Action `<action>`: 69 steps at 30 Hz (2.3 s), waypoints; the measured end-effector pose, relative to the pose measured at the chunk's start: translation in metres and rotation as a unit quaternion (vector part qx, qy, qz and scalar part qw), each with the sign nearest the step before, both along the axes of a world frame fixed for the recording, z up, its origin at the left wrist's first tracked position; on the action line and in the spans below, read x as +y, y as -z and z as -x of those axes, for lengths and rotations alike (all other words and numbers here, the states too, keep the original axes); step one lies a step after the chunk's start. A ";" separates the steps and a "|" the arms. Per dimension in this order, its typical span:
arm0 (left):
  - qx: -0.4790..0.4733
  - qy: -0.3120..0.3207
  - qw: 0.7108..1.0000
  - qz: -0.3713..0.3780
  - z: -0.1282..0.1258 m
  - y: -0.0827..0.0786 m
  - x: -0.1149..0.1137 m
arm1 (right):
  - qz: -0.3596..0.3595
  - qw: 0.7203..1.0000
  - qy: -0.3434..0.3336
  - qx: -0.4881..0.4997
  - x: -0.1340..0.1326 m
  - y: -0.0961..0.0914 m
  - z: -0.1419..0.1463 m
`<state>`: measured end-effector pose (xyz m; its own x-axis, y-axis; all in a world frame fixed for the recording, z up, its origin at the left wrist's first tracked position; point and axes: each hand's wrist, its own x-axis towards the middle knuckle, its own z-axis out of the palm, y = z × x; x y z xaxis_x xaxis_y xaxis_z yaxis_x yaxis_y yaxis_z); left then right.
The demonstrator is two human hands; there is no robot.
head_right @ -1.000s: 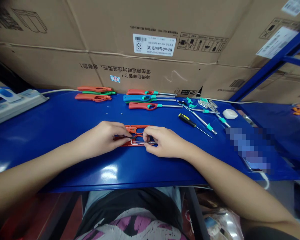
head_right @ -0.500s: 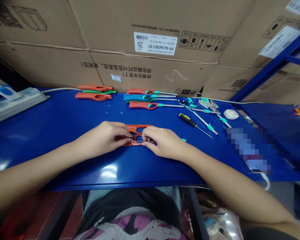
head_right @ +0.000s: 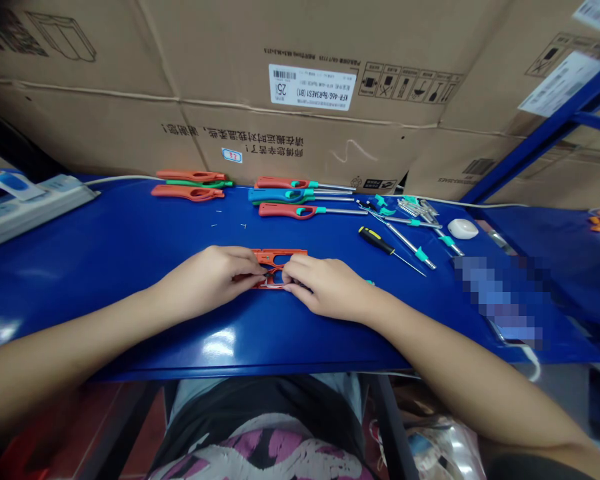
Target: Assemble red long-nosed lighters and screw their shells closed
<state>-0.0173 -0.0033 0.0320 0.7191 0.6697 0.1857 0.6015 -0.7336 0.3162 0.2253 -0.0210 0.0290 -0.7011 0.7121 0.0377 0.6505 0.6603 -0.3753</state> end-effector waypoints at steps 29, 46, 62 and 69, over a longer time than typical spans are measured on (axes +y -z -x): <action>0.052 0.046 0.995 -0.073 0.007 0.002 0.009 | 0.010 1.000 0.006 -0.010 0.008 -0.006 -0.014; 0.081 0.035 0.989 -0.119 0.002 0.005 0.003 | 0.002 1.000 -0.007 -0.017 0.010 -0.008 -0.015; -0.036 0.002 0.998 -0.058 0.000 0.019 0.005 | 0.006 1.000 -0.009 -0.011 0.009 -0.006 -0.016; -0.130 -0.030 0.989 0.059 -0.003 0.020 0.006 | 0.004 1.000 -0.012 -0.013 0.010 -0.007 -0.017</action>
<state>-0.0145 0.0028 0.0124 0.6147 0.7382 0.2778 0.5302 -0.6474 0.5475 0.2419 -0.0112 0.0362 -0.7189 0.6950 0.0141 0.6436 0.6731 -0.3642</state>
